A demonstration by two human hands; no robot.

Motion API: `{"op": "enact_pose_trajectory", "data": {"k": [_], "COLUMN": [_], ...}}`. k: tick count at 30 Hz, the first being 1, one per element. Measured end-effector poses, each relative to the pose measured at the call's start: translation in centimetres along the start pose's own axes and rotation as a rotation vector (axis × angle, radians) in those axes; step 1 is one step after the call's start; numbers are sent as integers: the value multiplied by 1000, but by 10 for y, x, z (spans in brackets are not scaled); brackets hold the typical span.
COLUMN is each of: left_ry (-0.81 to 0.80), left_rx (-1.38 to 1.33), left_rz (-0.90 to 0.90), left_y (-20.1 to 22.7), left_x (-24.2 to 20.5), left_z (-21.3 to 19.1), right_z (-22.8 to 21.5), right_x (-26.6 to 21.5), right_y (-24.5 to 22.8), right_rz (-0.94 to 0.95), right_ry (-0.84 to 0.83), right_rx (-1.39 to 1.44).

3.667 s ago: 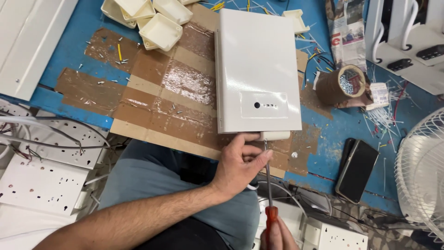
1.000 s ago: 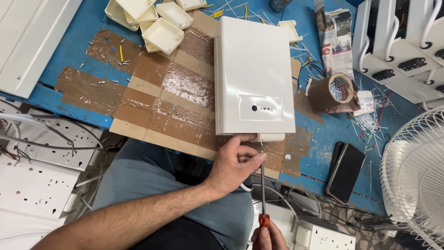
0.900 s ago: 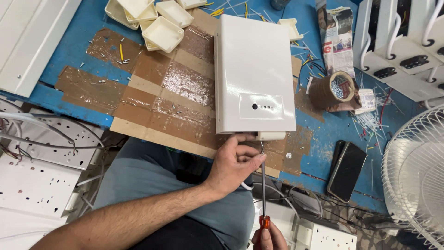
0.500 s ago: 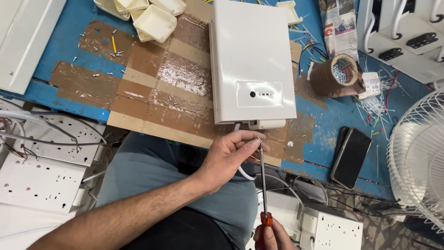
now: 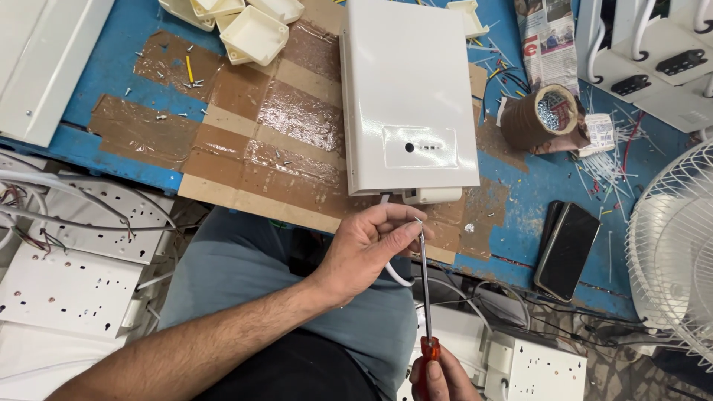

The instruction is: The person sits at a workbench and uses a red-handled screwdriver to drive screws into the lower edge of a white metal enclosure. They pick screws from a metal cup, position them by hand, and continue screwing along the edge of the box.

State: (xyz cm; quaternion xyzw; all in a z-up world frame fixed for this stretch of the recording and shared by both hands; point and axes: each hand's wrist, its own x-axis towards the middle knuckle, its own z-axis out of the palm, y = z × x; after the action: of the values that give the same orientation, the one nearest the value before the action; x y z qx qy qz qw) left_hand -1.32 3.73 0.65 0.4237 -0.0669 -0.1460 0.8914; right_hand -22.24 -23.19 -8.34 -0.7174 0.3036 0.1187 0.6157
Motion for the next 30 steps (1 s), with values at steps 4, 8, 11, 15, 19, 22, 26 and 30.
{"op": "enact_pose_trajectory", "data": {"k": [4, 8, 11, 15, 19, 22, 26, 30], "left_ry": [11, -26, -67, -117, -97, -59, -48, -15], "left_rx": [4, 50, 86, 38, 12, -16, 12, 92], "left_rz": [27, 139, 181, 140, 147, 121, 130, 147], "left_y": [10, 43, 66, 88, 89, 88, 88, 90], "left_x": [-2, -10, -20, -30, -33, -32, -31, -30], "left_z": [3, 9, 15, 21, 23, 22, 20, 18], "right_z": [-5, -16, -15, -13, -7, -4, -4, -6], "right_x": [-3, 1, 4, 9, 8, 8, 9, 13], "right_y": [4, 16, 16, 12, 6, 4, 1, 6], "right_rz": [-49, -174, -196, -238, -225, -207, -192, -234], "right_ry": [-1, -84, -77, -66, -52, -17, -33, -102], "right_rx": [-6, 79, 100, 126, 92, 47, 75, 131]}}
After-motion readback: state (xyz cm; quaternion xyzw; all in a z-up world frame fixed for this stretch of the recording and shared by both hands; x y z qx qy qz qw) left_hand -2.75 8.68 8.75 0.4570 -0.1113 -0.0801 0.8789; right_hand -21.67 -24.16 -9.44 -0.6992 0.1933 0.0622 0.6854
